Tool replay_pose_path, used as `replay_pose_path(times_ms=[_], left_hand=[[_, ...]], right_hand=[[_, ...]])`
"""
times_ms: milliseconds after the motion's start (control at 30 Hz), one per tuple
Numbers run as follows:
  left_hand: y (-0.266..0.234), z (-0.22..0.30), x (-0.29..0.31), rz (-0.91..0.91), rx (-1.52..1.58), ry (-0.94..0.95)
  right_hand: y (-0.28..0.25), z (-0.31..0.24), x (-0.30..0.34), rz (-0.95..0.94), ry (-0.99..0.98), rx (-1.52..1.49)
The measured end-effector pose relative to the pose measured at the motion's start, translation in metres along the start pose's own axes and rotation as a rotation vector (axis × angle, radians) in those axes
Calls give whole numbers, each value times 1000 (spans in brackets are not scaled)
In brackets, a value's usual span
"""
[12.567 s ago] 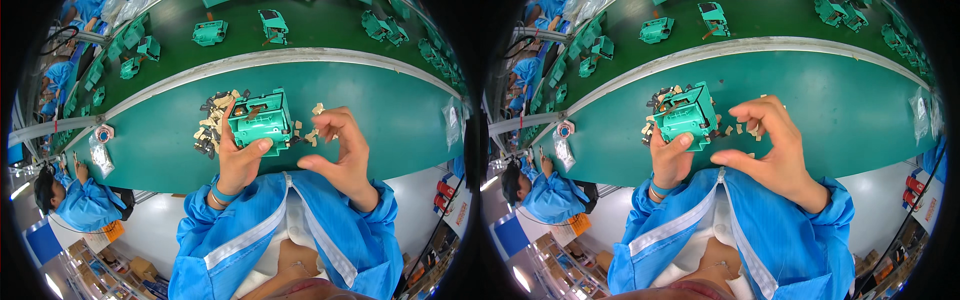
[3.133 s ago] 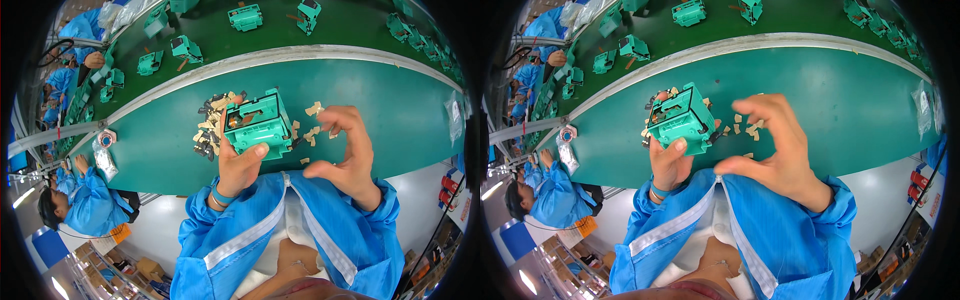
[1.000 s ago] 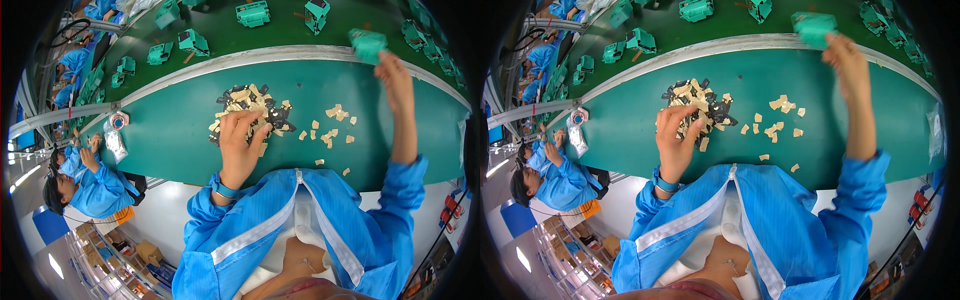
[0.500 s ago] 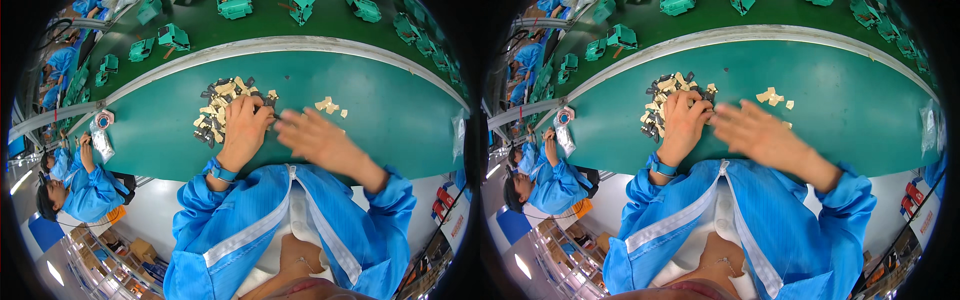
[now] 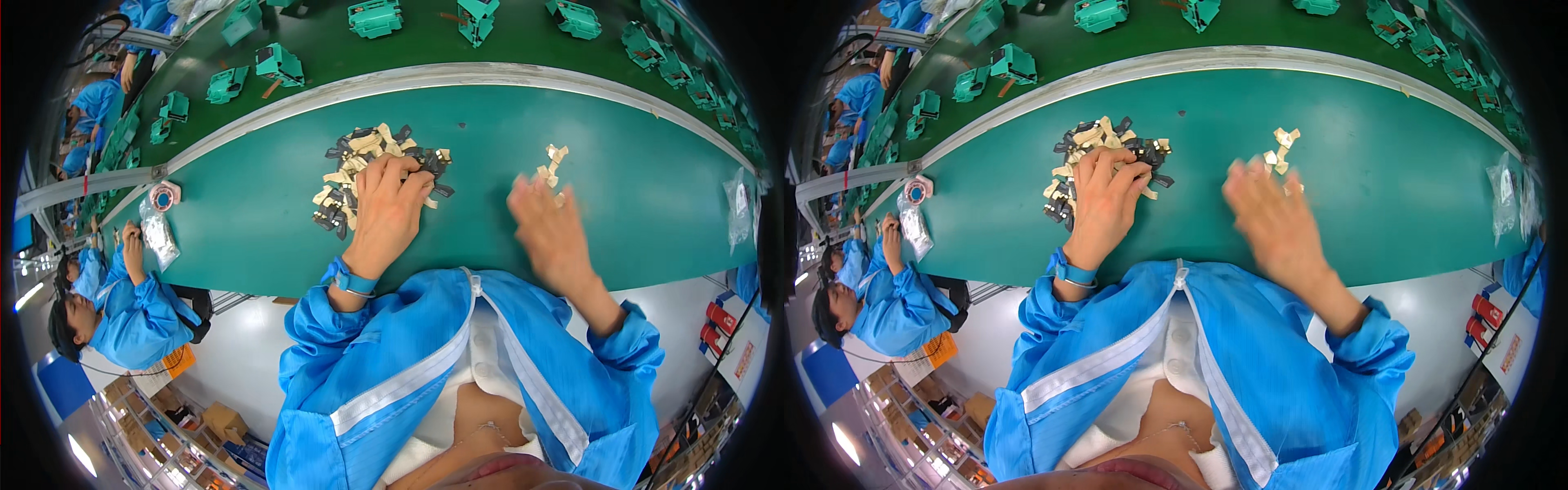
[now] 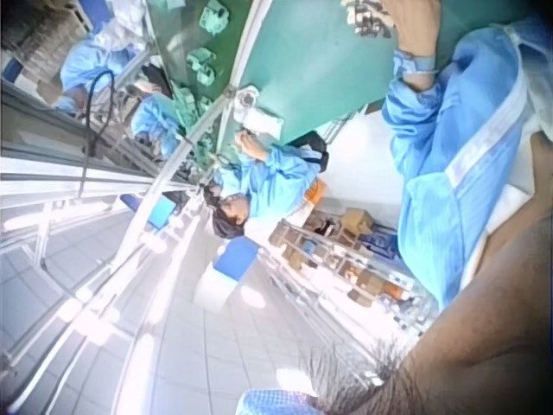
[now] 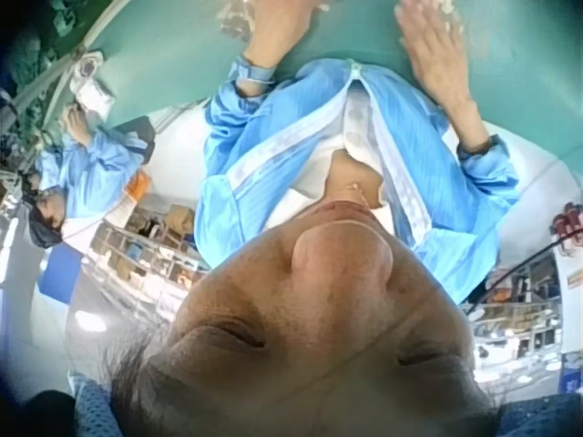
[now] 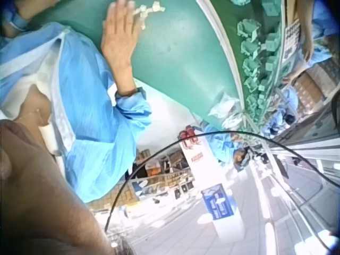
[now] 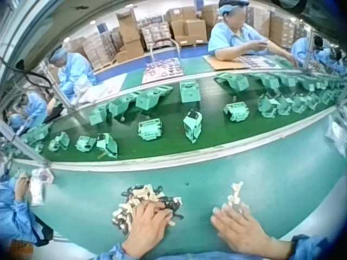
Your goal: The person assembles small electronic components by hand, placing black electronic components into green plastic housings.
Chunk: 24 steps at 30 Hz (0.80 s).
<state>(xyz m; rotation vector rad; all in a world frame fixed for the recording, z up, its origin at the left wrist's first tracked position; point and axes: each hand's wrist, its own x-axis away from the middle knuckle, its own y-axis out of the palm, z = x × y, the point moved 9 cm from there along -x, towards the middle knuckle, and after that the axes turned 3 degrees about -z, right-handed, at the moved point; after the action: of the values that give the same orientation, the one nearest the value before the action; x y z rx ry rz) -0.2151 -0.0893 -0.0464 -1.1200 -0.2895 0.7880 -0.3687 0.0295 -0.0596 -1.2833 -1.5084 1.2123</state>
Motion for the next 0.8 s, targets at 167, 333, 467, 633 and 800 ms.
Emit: replay_pose_path(times_ms=[167,333,467,633,800], left_hand=[[-10,-5,3,55,-5,4],[-5,-5,-6,29,110,1],[-15,-16,-39,109,-63,-72],[13,-29,-57,-83,-31,10],[7,-28,-58,-116,207,34]], right_hand=[[25,-49,33,-259,-444,-156],[15,2,-8,-127,-265,-216],[6,45,-31,17,-191,-212],[-42,47,-34,438,-205,-325],[-61,11,-50,507,-172,-551]])
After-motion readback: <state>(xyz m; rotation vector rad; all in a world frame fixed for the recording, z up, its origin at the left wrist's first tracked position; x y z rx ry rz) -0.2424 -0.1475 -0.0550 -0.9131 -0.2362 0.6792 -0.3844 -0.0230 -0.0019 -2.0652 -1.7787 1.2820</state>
